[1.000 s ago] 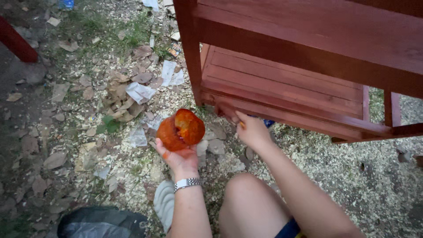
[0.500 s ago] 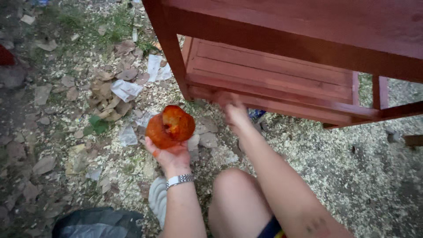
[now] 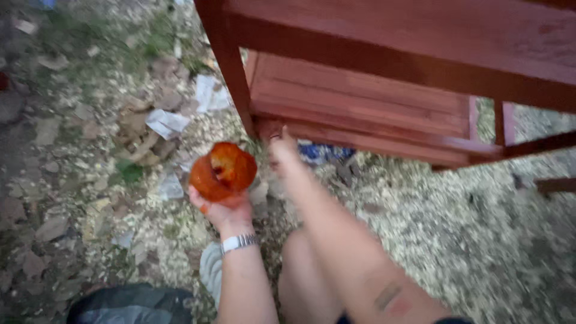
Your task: The person sits on the ground applying reddish-brown stain to wooden chair frames with a brush, holding a cut plastic bottle of stain in one hand. They brush the seat slats, edges, and legs of the chairs, dipping the brush into the bottle as they coat different surfaces.
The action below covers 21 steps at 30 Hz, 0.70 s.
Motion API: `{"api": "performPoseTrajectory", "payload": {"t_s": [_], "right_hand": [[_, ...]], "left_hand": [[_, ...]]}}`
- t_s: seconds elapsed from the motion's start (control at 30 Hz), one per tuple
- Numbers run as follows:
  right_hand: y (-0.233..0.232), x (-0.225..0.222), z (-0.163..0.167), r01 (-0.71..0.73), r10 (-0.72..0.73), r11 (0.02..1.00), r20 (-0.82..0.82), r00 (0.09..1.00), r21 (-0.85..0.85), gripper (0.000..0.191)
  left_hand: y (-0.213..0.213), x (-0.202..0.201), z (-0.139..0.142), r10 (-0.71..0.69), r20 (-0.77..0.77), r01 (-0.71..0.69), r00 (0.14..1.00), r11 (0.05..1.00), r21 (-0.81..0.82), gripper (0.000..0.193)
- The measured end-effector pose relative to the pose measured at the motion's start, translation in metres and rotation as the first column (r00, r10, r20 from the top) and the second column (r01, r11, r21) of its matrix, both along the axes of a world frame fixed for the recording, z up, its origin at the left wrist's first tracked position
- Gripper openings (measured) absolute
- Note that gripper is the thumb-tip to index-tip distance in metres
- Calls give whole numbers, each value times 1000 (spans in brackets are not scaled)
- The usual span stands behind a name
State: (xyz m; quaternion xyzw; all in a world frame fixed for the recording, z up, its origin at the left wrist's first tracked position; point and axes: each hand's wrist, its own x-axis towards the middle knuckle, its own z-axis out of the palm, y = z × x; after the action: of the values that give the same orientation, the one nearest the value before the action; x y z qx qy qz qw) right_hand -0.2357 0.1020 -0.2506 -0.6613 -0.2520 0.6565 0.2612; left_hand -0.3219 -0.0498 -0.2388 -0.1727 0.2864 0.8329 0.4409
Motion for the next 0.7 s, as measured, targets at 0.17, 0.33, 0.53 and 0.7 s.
{"api": "performPoseTrajectory", "payload": {"t_s": [0.17, 0.33, 0.53, 0.7], "right_hand": [[-15, 152, 9, 74, -55, 980, -109, 993, 183, 76], [-14, 161, 5, 248, -221, 952, -156, 963, 178, 48], [2, 12, 19, -18, 35, 997, -234, 972, 75, 49], [3, 74, 8, -102, 111, 993, -190, 975, 61, 65]], "left_hand": [[10, 0, 11, -27, 12, 26, 1000, 999, 20, 77], [8, 1, 23, -19, -65, 24, 998, 997, 71, 78], [1, -1, 26, -57, -139, 82, 989, 981, 178, 81], [11, 4, 26, -96, -21, 98, 995, 960, 263, 78]]}}
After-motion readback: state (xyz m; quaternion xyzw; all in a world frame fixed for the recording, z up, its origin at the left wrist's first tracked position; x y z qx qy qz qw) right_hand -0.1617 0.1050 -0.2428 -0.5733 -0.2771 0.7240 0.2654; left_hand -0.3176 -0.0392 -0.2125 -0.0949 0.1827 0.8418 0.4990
